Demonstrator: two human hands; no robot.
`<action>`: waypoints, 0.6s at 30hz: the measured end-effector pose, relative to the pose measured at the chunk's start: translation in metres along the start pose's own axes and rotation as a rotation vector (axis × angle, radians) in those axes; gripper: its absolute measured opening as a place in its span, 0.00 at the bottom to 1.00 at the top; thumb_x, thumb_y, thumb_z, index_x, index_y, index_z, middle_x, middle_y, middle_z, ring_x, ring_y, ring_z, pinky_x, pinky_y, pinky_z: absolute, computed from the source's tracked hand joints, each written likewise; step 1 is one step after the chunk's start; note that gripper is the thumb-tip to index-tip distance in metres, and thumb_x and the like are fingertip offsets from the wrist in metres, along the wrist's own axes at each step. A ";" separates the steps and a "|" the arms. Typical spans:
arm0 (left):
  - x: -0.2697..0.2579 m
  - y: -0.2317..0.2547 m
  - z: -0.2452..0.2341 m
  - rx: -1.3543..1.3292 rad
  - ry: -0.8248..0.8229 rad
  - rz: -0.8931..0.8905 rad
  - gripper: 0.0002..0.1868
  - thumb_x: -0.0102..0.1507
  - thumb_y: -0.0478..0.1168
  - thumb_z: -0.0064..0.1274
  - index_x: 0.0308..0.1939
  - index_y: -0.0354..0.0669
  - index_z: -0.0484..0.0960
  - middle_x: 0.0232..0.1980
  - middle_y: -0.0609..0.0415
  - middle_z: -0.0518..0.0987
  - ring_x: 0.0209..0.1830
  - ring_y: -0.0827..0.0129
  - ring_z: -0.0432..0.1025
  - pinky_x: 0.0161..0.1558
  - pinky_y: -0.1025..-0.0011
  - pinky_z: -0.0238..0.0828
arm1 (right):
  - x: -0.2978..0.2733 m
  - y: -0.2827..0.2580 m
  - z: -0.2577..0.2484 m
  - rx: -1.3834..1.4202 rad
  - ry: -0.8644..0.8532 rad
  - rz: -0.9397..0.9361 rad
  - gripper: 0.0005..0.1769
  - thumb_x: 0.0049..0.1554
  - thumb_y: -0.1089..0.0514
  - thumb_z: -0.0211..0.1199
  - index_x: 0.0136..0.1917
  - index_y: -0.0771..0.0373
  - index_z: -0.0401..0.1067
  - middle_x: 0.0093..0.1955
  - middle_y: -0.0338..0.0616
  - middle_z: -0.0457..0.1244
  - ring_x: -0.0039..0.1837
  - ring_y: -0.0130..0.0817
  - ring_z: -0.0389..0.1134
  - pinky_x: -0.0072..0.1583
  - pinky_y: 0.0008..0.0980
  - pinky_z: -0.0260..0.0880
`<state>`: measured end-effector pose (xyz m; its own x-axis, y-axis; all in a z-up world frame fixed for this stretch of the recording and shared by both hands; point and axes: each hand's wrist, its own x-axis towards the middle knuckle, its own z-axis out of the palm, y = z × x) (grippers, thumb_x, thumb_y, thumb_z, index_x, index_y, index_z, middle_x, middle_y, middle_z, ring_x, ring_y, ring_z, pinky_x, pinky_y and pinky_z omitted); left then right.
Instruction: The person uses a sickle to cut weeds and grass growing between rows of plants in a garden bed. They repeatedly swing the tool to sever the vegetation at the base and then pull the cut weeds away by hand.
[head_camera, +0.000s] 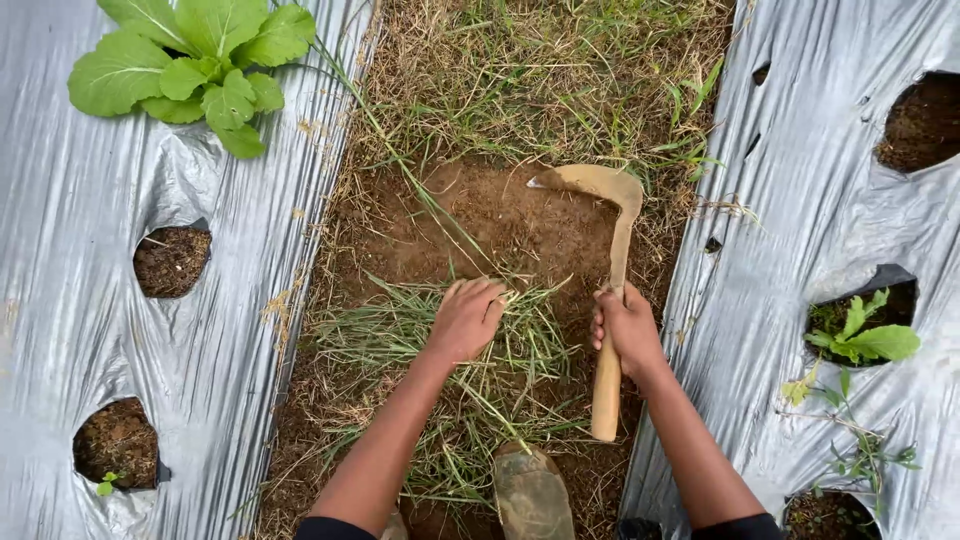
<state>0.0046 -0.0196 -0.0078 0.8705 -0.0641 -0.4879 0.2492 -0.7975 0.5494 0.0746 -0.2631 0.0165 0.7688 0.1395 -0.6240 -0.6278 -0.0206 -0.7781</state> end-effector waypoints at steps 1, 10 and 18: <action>0.004 0.001 0.003 0.005 0.001 0.001 0.27 0.73 0.54 0.27 0.71 0.54 0.69 0.71 0.50 0.72 0.76 0.58 0.60 0.78 0.48 0.40 | -0.001 -0.001 0.004 0.004 -0.001 -0.002 0.05 0.64 0.63 0.51 0.51 0.67 0.62 0.27 0.39 0.53 0.24 0.28 0.58 0.23 0.29 0.63; 0.038 0.034 -0.039 0.204 -0.117 -0.002 0.27 0.71 0.51 0.41 0.71 0.45 0.70 0.70 0.41 0.71 0.71 0.41 0.65 0.71 0.34 0.54 | -0.001 -0.008 0.037 0.214 0.123 0.016 0.08 0.69 0.56 0.46 0.49 0.63 0.58 0.29 0.35 0.52 0.25 0.24 0.56 0.24 0.24 0.62; 0.063 0.058 -0.106 0.627 -0.109 0.098 0.29 0.67 0.55 0.43 0.68 0.46 0.73 0.64 0.42 0.76 0.66 0.47 0.70 0.68 0.43 0.59 | 0.002 -0.013 0.048 0.143 0.253 -0.053 0.07 0.68 0.56 0.48 0.49 0.61 0.58 0.29 0.37 0.54 0.25 0.26 0.59 0.23 0.28 0.65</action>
<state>0.1194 -0.0063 0.0656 0.8204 -0.1886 -0.5397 -0.1532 -0.9820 0.1102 0.0786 -0.2153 0.0286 0.7954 -0.1148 -0.5951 -0.5831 0.1225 -0.8031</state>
